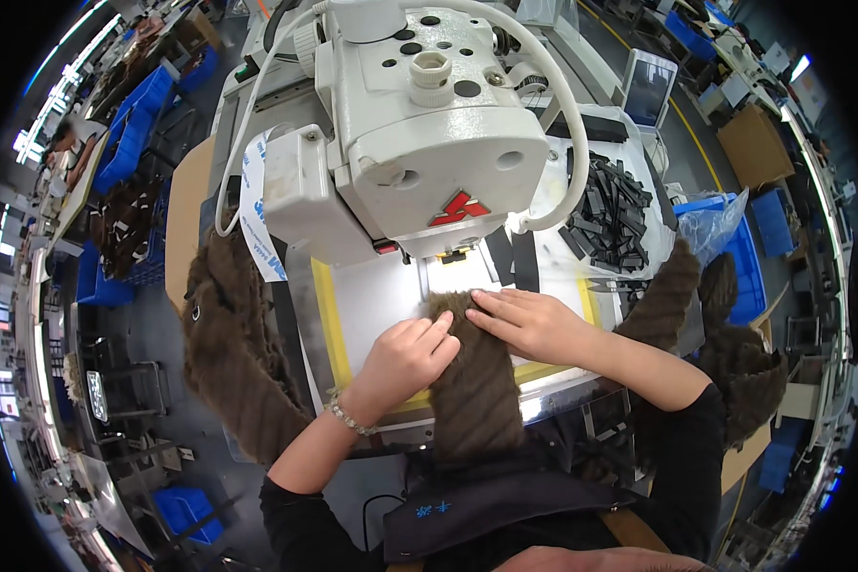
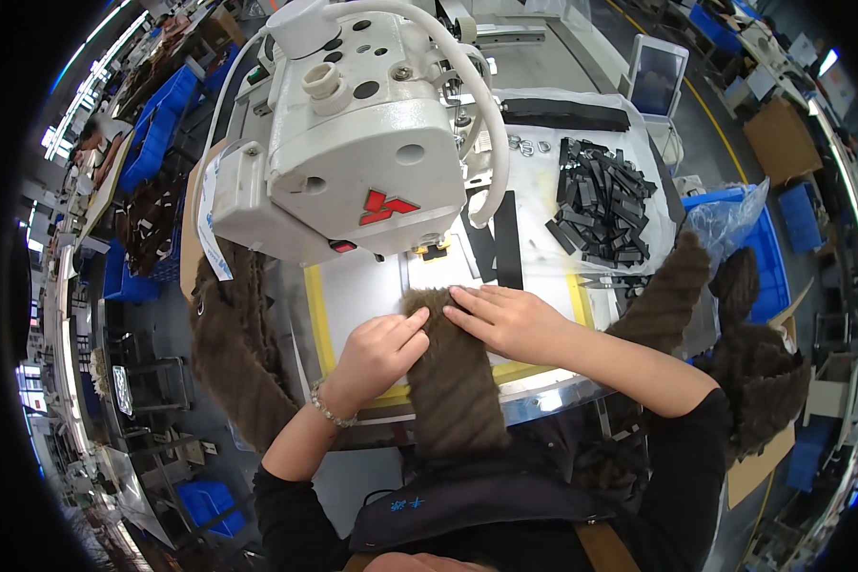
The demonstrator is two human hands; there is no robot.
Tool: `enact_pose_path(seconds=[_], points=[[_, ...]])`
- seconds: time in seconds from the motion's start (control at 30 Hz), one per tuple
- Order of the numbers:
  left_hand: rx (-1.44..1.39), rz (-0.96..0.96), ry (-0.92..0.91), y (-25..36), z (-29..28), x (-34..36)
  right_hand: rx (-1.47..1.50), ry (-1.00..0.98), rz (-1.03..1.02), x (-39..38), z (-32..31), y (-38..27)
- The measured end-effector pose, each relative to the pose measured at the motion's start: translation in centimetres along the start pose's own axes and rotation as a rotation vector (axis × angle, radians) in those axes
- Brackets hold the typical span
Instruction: Sewing strips of textured material together using an industrial sewing machine in a workshop.
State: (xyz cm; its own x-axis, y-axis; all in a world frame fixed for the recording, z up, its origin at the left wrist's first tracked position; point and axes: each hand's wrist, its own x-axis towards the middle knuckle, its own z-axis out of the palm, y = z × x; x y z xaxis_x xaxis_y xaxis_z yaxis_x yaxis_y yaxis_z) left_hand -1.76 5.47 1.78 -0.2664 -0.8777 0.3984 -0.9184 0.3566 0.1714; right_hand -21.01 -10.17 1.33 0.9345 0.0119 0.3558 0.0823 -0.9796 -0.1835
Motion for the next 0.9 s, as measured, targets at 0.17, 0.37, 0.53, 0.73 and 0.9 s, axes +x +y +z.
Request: enact_pose_path(seconds=[0.17,0.37,0.53,0.73,0.9], points=[[-0.078,-0.08,-0.162,-0.6,-0.5,0.8,-0.108,-0.044,-0.124,-0.3,-0.1,0.8],[-0.275,-0.158,-0.196,-1.2,-0.3,1.4,-0.119,-0.008,-0.092,-0.2,0.5,-0.1],[-0.218,-0.144,-0.294,0.0,-0.5,1.2,0.095,0.009,0.015,0.3,-0.2,-0.4],[-0.179,-0.187,-0.106,1.1,1.2,0.1,0.188,-0.086,0.002,1.5,-0.3,-0.1],[-0.144,-0.163,-0.061,1.2,1.6,0.0,0.085,-0.022,-0.029,0.9,1.7,-0.4]])
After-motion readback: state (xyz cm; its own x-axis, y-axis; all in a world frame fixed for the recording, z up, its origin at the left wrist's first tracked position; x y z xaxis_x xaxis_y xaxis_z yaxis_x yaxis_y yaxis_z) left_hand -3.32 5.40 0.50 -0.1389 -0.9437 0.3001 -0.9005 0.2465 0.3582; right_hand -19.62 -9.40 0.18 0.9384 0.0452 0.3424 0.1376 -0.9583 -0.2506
